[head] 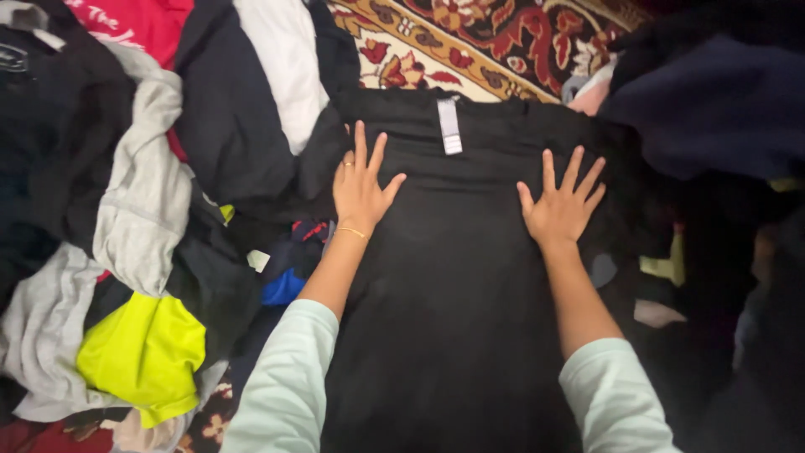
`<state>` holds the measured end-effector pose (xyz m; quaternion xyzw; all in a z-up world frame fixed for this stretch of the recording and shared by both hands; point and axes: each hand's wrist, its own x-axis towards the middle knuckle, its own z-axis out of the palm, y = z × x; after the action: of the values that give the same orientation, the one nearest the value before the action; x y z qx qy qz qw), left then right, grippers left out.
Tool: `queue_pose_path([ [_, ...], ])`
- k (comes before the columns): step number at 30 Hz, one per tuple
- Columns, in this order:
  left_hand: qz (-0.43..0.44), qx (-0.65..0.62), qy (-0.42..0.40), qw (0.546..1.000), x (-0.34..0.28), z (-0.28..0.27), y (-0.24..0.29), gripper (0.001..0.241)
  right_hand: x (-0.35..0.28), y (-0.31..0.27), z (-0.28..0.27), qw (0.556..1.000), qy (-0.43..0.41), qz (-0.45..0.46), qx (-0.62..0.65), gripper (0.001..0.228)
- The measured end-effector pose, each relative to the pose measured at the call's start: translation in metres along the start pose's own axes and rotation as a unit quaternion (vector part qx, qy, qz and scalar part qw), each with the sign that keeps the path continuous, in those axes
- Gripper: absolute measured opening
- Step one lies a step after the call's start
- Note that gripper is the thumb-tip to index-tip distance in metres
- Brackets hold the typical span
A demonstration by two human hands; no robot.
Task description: The person uses a blue handheld stapler to attach white tags to the collar area of black shirts. They handle the shirts by smoothing them out on a pile of clothes on the floor, then staple the tags in place before moving to the next item.
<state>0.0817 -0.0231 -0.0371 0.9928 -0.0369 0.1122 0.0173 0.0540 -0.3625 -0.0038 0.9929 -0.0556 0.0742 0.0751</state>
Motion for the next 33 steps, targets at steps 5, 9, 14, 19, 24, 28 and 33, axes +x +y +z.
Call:
queue_pose_path([
  [5,-0.008,-0.006,0.002,1.0,-0.003,0.022,0.006,0.082,-0.013,-0.004,0.007,1.0,-0.023,-0.005,-0.001,0.073],
  [9,0.028,-0.004,0.004,1.0,-0.021,0.039,0.014,0.08,-0.047,-0.012,0.029,1.0,-0.012,-0.016,-0.007,0.069],
  [14,0.053,0.064,-0.153,0.985,-0.062,-0.007,0.021,0.072,-0.095,-0.037,0.028,0.996,-0.076,0.022,0.051,0.069],
  [19,0.046,0.086,-0.269,0.958,-0.119,-0.039,0.027,0.072,-0.146,-0.05,0.006,0.984,-0.165,0.019,0.071,0.071],
  [24,0.053,0.009,-0.418,0.907,-0.163,-0.072,0.014,0.07,-0.185,-0.062,0.0,0.969,-0.245,0.016,0.035,0.081],
  [28,0.038,-0.068,-0.458,0.886,-0.202,-0.092,-0.023,0.072,-0.203,-0.069,0.008,0.96,-0.281,0.007,0.002,0.086],
  [33,0.006,-0.302,-0.171,0.938,-0.272,-0.2,-0.12,0.05,-0.168,-0.064,-0.004,0.932,-0.36,-0.031,0.029,0.068],
])
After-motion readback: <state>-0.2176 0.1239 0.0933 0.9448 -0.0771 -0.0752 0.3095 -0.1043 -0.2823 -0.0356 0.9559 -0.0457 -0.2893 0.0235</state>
